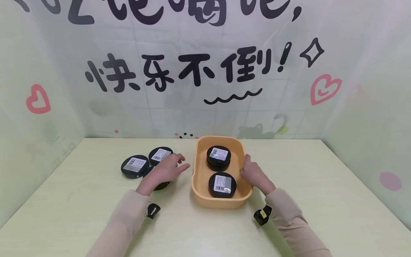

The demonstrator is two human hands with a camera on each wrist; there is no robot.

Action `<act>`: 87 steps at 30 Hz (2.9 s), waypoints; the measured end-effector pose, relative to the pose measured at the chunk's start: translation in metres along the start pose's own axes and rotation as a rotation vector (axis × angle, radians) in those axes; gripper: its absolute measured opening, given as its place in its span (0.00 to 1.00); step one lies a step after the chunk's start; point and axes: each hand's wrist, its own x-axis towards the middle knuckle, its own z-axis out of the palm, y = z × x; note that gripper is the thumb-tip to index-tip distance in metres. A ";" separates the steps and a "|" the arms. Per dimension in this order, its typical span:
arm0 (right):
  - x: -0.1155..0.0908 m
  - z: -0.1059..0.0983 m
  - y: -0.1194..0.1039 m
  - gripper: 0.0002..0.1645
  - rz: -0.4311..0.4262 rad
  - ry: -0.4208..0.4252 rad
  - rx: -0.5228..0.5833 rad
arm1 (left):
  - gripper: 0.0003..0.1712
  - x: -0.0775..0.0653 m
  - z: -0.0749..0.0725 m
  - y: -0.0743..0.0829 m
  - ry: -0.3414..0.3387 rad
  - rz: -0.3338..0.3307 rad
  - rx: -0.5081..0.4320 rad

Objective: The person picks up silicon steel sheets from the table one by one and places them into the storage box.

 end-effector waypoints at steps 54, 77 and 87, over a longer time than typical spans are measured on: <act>0.000 0.001 0.000 0.28 0.006 -0.011 -0.011 | 0.48 -0.034 -0.018 -0.033 -0.176 -0.187 0.155; 0.000 0.000 0.000 0.30 0.009 -0.015 -0.010 | 0.50 -0.035 -0.017 -0.039 -0.298 -0.088 0.172; 0.000 0.000 0.000 0.32 0.002 -0.009 0.004 | 0.48 -0.036 -0.017 -0.037 -0.270 -0.121 0.160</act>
